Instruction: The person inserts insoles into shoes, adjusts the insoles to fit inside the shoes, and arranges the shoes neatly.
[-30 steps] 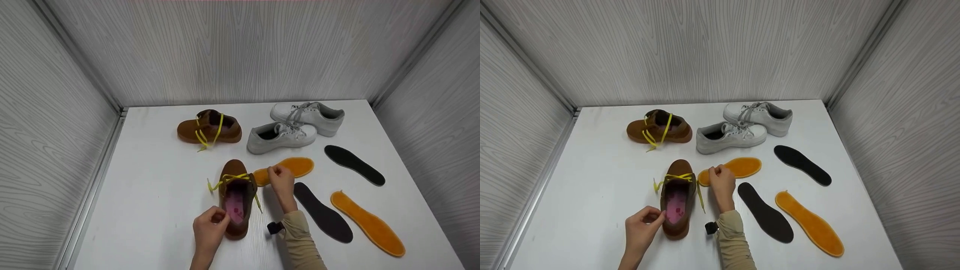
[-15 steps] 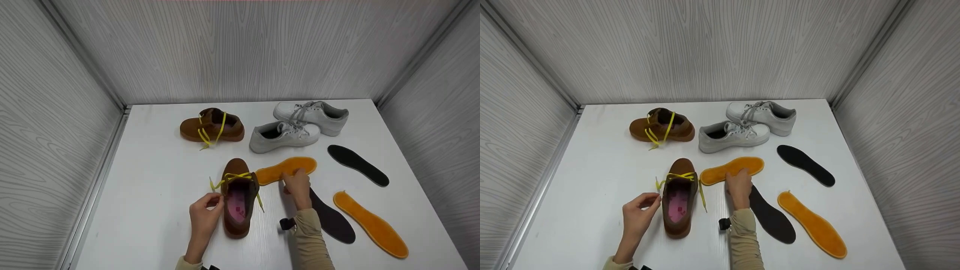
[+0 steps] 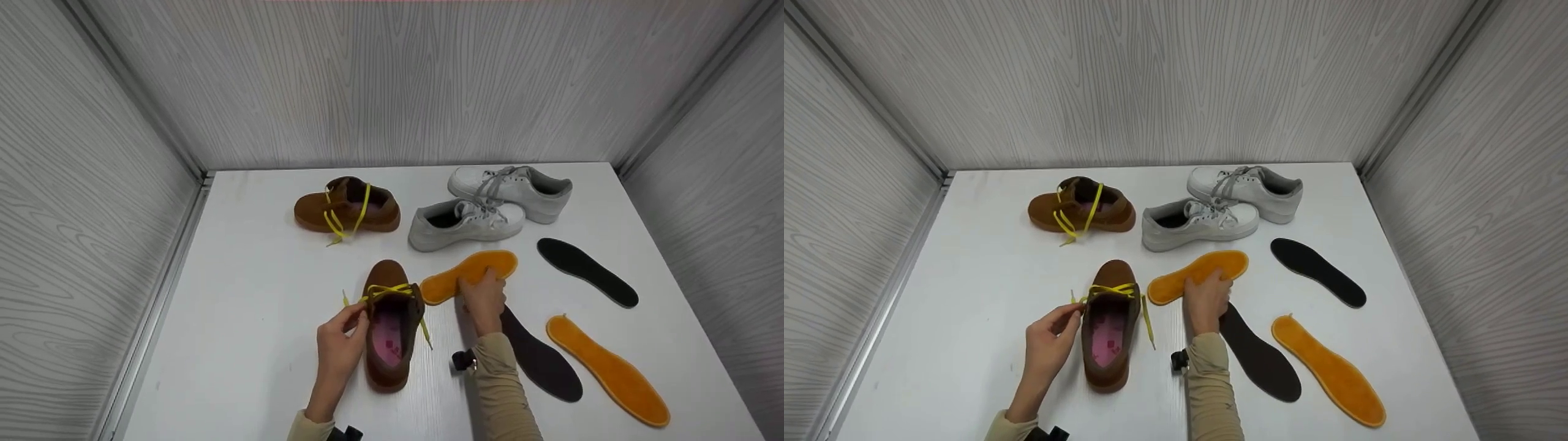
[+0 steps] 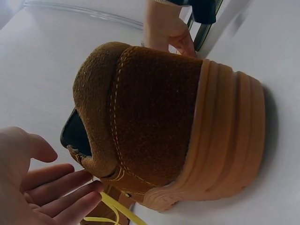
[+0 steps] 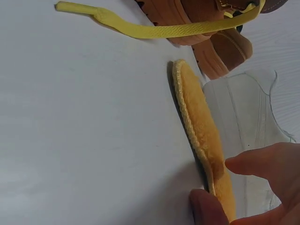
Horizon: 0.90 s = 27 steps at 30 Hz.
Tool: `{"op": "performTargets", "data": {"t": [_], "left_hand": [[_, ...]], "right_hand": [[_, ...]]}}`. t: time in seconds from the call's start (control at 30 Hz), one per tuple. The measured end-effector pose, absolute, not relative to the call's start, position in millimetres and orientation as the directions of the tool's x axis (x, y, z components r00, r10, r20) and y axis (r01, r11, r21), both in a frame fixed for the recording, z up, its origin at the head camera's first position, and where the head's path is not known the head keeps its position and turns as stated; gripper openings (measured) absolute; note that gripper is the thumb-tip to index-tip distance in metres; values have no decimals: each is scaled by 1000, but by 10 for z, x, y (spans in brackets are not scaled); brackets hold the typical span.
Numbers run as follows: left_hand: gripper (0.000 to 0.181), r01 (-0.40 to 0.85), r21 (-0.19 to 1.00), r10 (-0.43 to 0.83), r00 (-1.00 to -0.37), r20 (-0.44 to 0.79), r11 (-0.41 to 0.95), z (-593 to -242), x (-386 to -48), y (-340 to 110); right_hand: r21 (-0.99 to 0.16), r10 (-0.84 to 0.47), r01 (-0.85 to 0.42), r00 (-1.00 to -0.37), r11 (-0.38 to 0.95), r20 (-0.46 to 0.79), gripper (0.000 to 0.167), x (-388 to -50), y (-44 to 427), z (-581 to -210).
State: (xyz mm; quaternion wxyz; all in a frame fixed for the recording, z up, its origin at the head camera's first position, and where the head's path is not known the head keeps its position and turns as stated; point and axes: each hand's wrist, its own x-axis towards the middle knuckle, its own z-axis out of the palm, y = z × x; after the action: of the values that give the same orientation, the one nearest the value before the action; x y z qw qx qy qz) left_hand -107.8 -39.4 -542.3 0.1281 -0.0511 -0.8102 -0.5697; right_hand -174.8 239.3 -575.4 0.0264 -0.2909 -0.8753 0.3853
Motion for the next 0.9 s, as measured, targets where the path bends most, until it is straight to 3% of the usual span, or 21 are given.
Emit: {"op": "performTargets", "data": {"t": [0.2, 0.43, 0.9], "left_hand": [[17, 203, 918, -54, -971, 235, 340, -5433, -1039, -380], [16, 202, 915, -68, -968, 240, 349, -5428, -1038, -391], [13, 203, 903, -87, -964, 253, 378, -5425, -1041, -387]], "right_hand": [[-612, 517, 521, -831, 595, -205, 93, -1875, 2338, -5767], [-531, 493, 507, -851, 679, -181, 101, -2064, 2186, -5753], [-559, 525, 529, -831, 639, -187, 73, -2173, 2212, -5791]]}}
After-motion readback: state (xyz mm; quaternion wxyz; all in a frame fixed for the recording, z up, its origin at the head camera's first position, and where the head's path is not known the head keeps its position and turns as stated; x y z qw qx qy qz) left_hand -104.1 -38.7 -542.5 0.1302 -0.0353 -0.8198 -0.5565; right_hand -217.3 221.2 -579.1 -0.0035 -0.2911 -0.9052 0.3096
